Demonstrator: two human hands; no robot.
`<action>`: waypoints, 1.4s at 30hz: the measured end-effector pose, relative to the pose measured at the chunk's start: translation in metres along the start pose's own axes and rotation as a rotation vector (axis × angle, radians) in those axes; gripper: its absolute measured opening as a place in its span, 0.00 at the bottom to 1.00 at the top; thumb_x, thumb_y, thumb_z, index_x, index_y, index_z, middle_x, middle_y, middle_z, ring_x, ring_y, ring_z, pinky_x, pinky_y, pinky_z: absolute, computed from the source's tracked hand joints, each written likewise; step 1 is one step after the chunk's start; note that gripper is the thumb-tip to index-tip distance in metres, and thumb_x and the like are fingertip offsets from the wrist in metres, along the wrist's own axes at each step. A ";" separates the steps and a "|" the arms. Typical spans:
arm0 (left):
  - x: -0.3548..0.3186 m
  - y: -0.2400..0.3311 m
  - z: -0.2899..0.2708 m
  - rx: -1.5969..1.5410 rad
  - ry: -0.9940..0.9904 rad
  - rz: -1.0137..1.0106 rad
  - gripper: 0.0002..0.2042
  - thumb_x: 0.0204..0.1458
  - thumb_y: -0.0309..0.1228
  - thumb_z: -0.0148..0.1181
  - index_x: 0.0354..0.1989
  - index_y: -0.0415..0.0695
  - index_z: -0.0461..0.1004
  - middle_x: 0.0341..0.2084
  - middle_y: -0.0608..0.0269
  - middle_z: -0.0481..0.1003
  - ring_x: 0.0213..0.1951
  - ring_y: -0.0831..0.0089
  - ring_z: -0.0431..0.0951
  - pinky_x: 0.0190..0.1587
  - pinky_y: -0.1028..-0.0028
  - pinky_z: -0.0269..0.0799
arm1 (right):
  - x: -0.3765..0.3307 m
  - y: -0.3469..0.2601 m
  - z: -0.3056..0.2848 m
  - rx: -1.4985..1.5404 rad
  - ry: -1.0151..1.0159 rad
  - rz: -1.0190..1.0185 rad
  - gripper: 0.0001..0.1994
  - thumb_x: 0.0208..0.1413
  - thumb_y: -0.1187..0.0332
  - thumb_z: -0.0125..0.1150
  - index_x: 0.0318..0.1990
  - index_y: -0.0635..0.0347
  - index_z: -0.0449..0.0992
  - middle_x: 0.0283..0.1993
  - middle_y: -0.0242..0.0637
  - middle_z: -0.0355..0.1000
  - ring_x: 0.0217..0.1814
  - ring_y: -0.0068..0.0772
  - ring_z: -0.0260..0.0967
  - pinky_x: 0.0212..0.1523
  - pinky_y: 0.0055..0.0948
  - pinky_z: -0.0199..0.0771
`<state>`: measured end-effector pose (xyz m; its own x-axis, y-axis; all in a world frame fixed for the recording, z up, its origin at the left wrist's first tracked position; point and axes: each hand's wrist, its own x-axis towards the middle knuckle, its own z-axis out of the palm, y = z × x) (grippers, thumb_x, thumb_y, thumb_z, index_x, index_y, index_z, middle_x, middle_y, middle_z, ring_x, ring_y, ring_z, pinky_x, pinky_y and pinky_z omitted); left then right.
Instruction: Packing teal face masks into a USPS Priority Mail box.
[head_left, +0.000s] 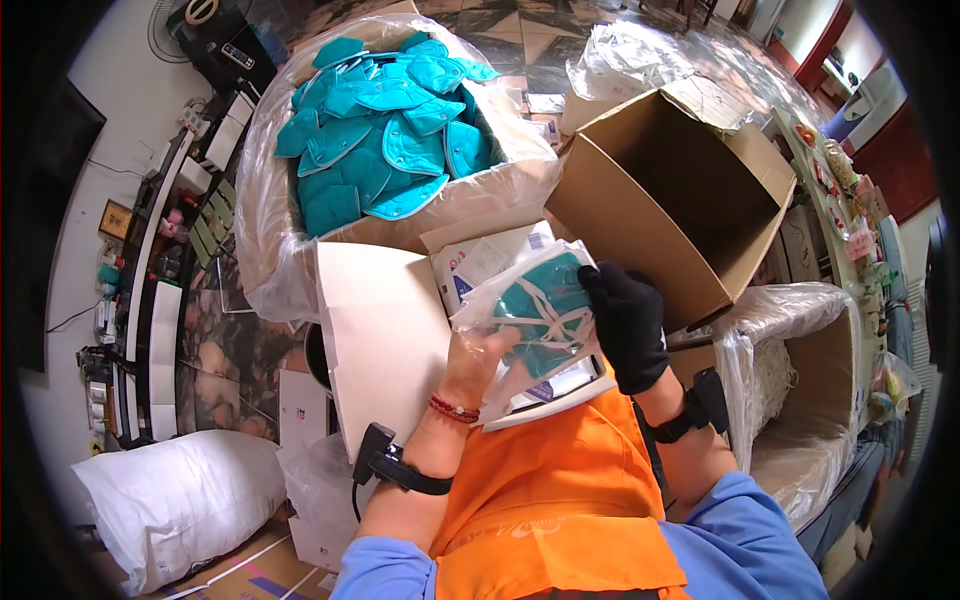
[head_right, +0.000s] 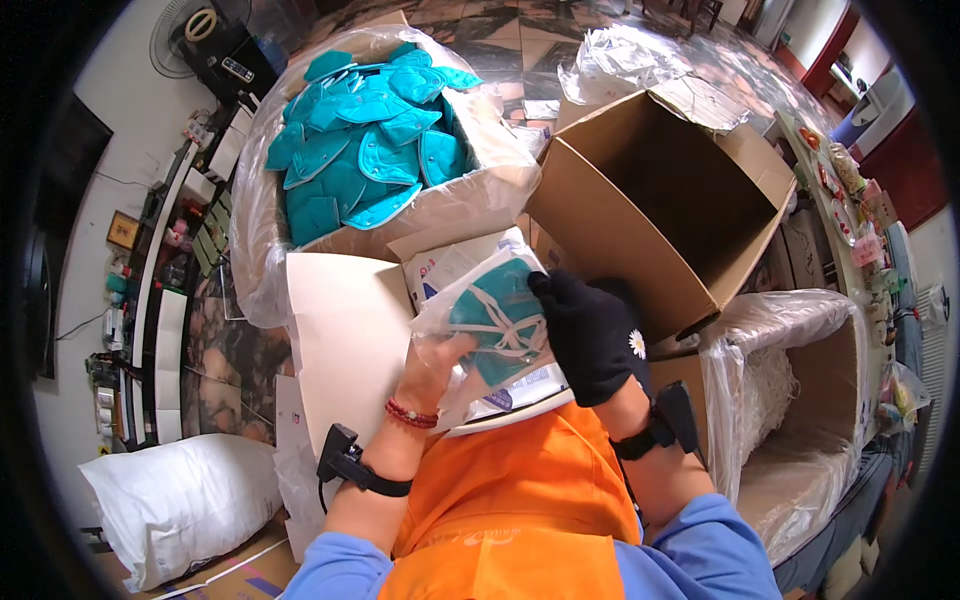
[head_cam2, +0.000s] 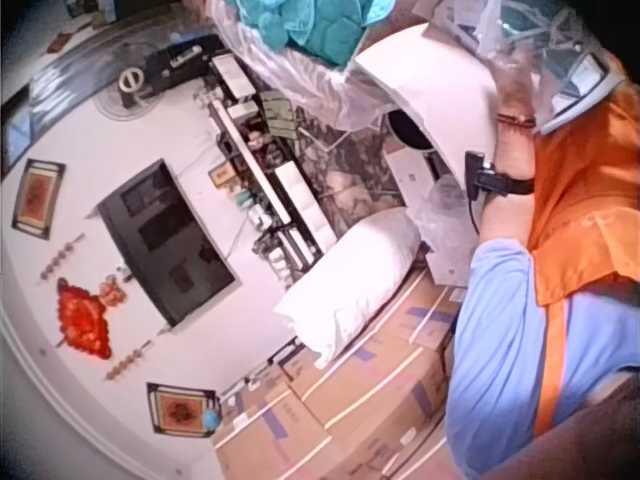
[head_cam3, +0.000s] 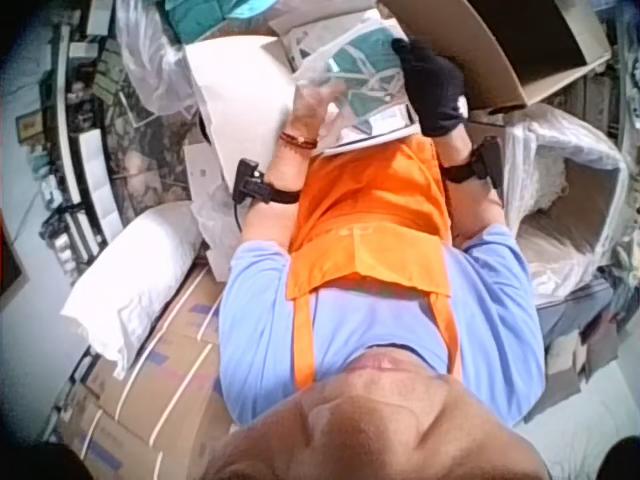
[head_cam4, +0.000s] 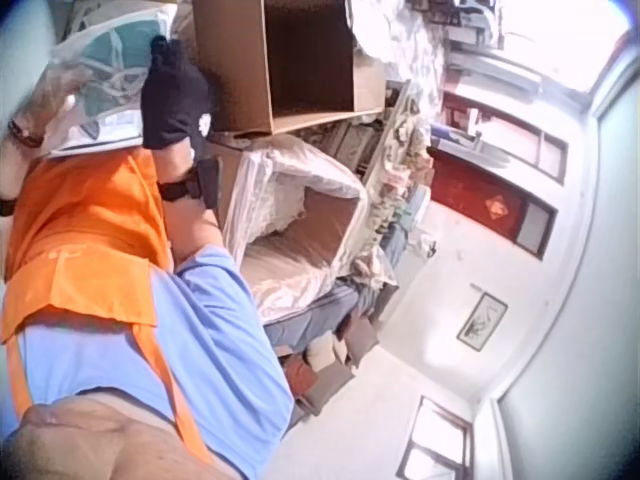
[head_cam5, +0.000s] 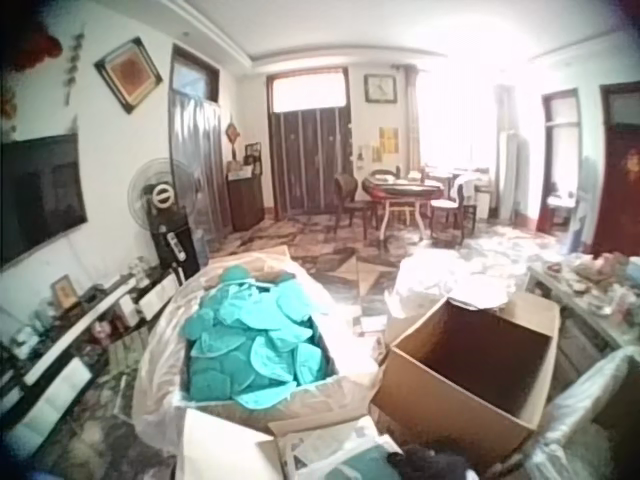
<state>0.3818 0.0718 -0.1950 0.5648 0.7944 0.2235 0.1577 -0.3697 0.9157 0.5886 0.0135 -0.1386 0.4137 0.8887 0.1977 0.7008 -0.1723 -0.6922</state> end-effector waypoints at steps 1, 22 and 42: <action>0.003 0.005 -0.001 -0.393 -0.012 -0.220 0.17 0.50 0.19 0.56 0.50 0.35 0.77 0.46 0.62 0.79 0.46 0.73 0.79 0.49 0.73 0.76 | 0.001 0.008 -0.001 0.000 0.001 0.002 0.08 0.61 0.62 0.63 0.40 0.54 0.82 0.30 0.47 0.77 0.32 0.51 0.77 0.33 0.40 0.75; -0.010 0.024 -0.002 -0.807 -0.087 -0.444 0.22 0.54 0.22 0.61 0.60 0.40 0.70 0.50 0.62 0.76 0.51 0.70 0.76 0.54 0.70 0.72 | -0.009 0.030 -0.005 -0.015 0.092 -0.233 0.07 0.59 0.64 0.65 0.38 0.58 0.80 0.31 0.46 0.77 0.34 0.48 0.77 0.35 0.37 0.75; -0.012 -0.005 0.022 -0.554 0.341 -0.482 0.12 0.51 0.21 0.60 0.45 0.35 0.75 0.32 0.63 0.79 0.36 0.78 0.78 0.39 0.76 0.77 | -0.019 0.011 -0.020 -0.181 0.128 -0.421 0.06 0.58 0.66 0.65 0.30 0.54 0.81 0.25 0.43 0.74 0.25 0.46 0.72 0.24 0.39 0.69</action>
<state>0.3922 0.0531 -0.2096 0.2450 0.9418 -0.2303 -0.1542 0.2724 0.9498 0.5998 -0.0133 -0.1362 0.1326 0.8395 0.5270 0.9084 0.1098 -0.4034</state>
